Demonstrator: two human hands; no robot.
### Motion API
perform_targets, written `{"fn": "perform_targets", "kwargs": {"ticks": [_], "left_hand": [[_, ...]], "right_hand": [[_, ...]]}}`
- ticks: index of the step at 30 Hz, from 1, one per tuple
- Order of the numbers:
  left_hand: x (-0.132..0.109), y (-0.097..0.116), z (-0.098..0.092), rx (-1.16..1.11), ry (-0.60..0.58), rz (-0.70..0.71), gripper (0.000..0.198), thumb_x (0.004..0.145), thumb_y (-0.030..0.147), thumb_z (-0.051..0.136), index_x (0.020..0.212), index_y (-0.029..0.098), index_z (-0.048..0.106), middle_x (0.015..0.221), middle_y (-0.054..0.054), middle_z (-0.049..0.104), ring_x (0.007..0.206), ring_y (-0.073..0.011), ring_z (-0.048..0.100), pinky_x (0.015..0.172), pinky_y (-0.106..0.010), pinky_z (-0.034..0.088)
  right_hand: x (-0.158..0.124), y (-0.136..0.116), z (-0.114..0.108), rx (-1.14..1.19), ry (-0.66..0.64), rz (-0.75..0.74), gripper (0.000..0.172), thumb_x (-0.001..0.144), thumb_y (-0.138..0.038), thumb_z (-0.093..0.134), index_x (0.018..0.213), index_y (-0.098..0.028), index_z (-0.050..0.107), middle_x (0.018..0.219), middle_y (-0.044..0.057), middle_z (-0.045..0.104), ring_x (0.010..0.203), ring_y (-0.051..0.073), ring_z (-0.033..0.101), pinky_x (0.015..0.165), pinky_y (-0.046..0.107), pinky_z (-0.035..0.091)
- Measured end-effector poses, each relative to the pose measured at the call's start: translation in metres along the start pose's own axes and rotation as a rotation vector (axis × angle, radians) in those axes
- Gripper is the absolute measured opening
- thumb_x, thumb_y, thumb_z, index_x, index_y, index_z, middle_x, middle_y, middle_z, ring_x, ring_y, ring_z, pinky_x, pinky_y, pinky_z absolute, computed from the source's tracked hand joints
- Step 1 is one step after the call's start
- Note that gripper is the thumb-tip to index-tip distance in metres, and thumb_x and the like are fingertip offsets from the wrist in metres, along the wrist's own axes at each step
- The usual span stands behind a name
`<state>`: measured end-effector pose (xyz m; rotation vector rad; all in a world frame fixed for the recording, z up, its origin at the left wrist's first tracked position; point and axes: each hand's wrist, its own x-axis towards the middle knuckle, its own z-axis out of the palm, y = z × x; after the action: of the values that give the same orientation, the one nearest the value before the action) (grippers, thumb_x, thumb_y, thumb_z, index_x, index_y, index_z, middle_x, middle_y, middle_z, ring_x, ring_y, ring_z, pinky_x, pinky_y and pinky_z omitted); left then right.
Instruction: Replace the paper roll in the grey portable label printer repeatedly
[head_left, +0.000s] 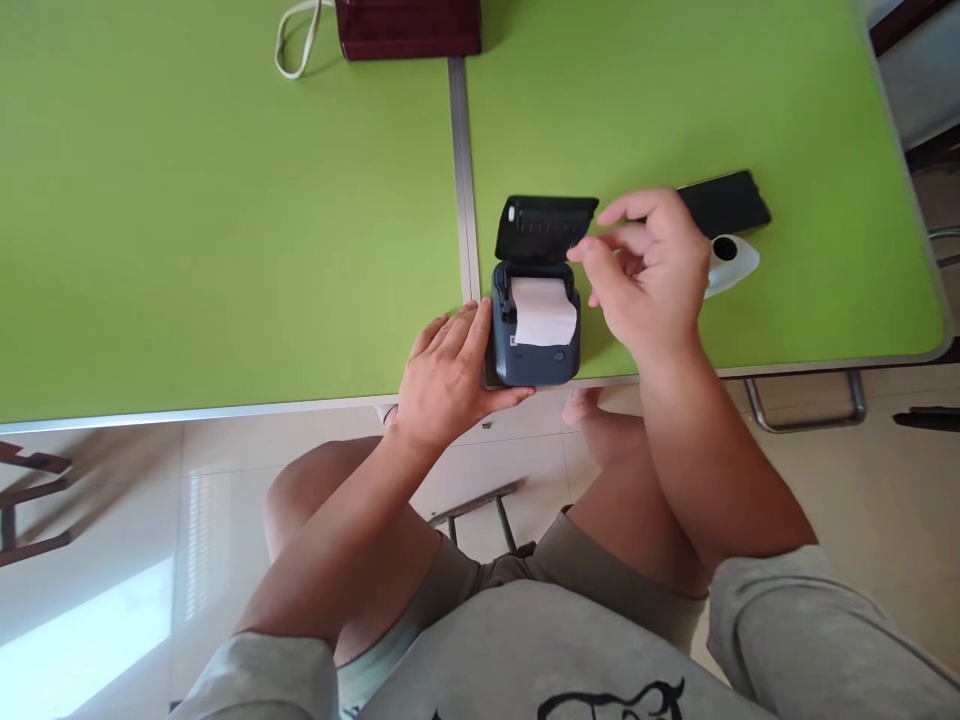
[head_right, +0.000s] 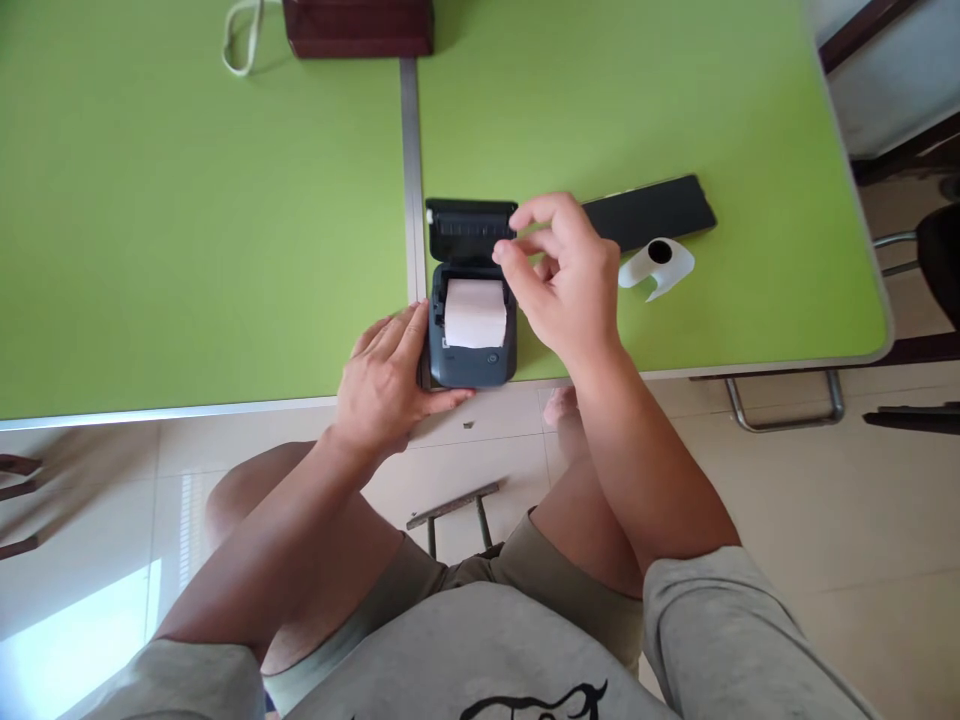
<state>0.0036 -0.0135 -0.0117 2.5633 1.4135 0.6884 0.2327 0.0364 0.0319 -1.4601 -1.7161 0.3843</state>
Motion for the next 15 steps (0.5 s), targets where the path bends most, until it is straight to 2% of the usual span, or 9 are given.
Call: {"fn": "perform_targets", "kwargs": {"ticks": [2,5,7,9,12,15], "left_hand": [[0.0,0.0,-0.001,-0.004,0.006,0.013,0.105,0.094,0.086,0.044,0.156,0.001,0.047,0.146,-0.026,0.066,0.139,-0.0357,0.064,0.119,-0.047,0.047],[-0.001,-0.001,-0.002,-0.013,0.018,0.024,0.101,0.096,0.083,0.047,0.156,0.002,0.046,0.146,-0.026,0.067,0.138,-0.0356,0.065,0.118,-0.047,0.048],[-0.002,-0.002,-0.002,-0.01,0.027,0.031,0.103,0.095,0.084,0.046,0.156,0.001,0.047,0.145,-0.026,0.067,0.138,-0.036,0.065,0.118,-0.048,0.048],[-0.003,-0.002,-0.002,-0.009,0.025,0.035,0.105,0.093,0.086,0.047,0.155,0.001,0.047,0.145,-0.026,0.067,0.138,-0.0363,0.065,0.118,-0.048,0.048],[-0.003,-0.003,-0.002,-0.022,0.004,0.03,0.106,0.092,0.086,0.049,0.157,0.002,0.046,0.146,-0.026,0.066,0.14,-0.0366,0.063,0.118,-0.048,0.048],[-0.004,-0.002,0.0,-0.027,-0.009,0.02,0.107,0.09,0.086,0.054,0.157,0.004,0.046,0.147,-0.026,0.065,0.141,-0.0368,0.062,0.119,-0.047,0.048]], "right_hand": [[0.005,-0.009,-0.001,-0.136,-0.093,-0.026,0.019,0.1,-0.039,0.059,0.107,-0.027,0.072,0.092,0.002,0.079,0.063,0.016,0.064,0.062,0.033,0.049],[0.012,-0.028,-0.006,-0.415,-0.312,-0.056,0.012,0.092,-0.026,0.065,0.093,-0.026,0.077,0.081,0.001,0.078,0.067,0.019,0.067,0.063,0.033,0.043],[0.015,-0.039,-0.01,-0.553,-0.443,-0.049,0.014,0.09,-0.025,0.066,0.096,-0.028,0.079,0.077,0.001,0.077,0.068,0.021,0.067,0.059,0.033,0.036],[0.018,-0.045,-0.012,-0.624,-0.538,-0.03,0.022,0.088,-0.026,0.069,0.106,-0.031,0.08,0.08,0.002,0.078,0.068,0.023,0.067,0.057,0.032,0.03],[0.022,-0.043,-0.011,-0.627,-0.602,-0.019,0.035,0.083,-0.027,0.073,0.117,-0.033,0.077,0.089,0.002,0.082,0.069,0.024,0.066,0.056,0.031,0.03],[0.024,-0.038,-0.009,-0.522,-0.596,-0.043,0.031,0.08,-0.026,0.076,0.11,-0.034,0.078,0.093,0.001,0.083,0.071,0.025,0.067,0.058,0.033,0.036]]}}
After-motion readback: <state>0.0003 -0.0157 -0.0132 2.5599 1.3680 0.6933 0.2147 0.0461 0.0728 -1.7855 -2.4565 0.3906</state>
